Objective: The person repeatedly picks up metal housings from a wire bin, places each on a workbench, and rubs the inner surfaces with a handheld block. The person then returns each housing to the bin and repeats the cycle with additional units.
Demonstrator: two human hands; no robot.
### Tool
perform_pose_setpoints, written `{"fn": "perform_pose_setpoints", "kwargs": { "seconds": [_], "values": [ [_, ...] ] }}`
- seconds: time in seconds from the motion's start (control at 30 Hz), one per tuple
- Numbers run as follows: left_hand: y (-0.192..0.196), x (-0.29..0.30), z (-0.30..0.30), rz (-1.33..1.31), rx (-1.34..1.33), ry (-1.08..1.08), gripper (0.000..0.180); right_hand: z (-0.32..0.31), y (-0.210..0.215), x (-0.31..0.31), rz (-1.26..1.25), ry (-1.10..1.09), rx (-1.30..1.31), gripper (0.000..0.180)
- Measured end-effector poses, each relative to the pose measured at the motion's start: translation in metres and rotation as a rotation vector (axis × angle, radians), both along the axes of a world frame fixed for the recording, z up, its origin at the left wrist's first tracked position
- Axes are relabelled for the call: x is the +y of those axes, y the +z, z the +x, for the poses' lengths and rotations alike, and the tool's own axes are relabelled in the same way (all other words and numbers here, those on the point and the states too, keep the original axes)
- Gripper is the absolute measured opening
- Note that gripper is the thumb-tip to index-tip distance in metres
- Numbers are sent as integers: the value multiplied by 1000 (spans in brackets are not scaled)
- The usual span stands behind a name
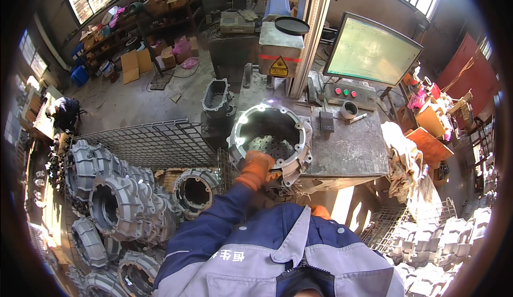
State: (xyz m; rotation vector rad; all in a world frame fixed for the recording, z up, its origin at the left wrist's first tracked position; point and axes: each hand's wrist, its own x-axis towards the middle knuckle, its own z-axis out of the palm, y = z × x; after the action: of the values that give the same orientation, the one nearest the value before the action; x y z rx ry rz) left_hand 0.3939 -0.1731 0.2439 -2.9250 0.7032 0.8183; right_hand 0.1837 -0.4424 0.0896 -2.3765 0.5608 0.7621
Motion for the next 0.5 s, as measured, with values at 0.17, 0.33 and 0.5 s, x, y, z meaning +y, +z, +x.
{"fn": "perform_pose_setpoints", "kwargs": {
  "seconds": [0.17, 0.33, 0.5],
  "values": [
    [-3, 0, 0, 43, -17, -68, 44, -52, -90, -43, -85, -35, 357, 38],
    [-13, -1, 2, 22, -87, -78, 47, -73, -154, -73, -150, -109, 439, 39],
    [-32, 6, -3, -134, -223, -57, 55, -69, -164, -73, -46, -18, 381, 37]
  ]
}}
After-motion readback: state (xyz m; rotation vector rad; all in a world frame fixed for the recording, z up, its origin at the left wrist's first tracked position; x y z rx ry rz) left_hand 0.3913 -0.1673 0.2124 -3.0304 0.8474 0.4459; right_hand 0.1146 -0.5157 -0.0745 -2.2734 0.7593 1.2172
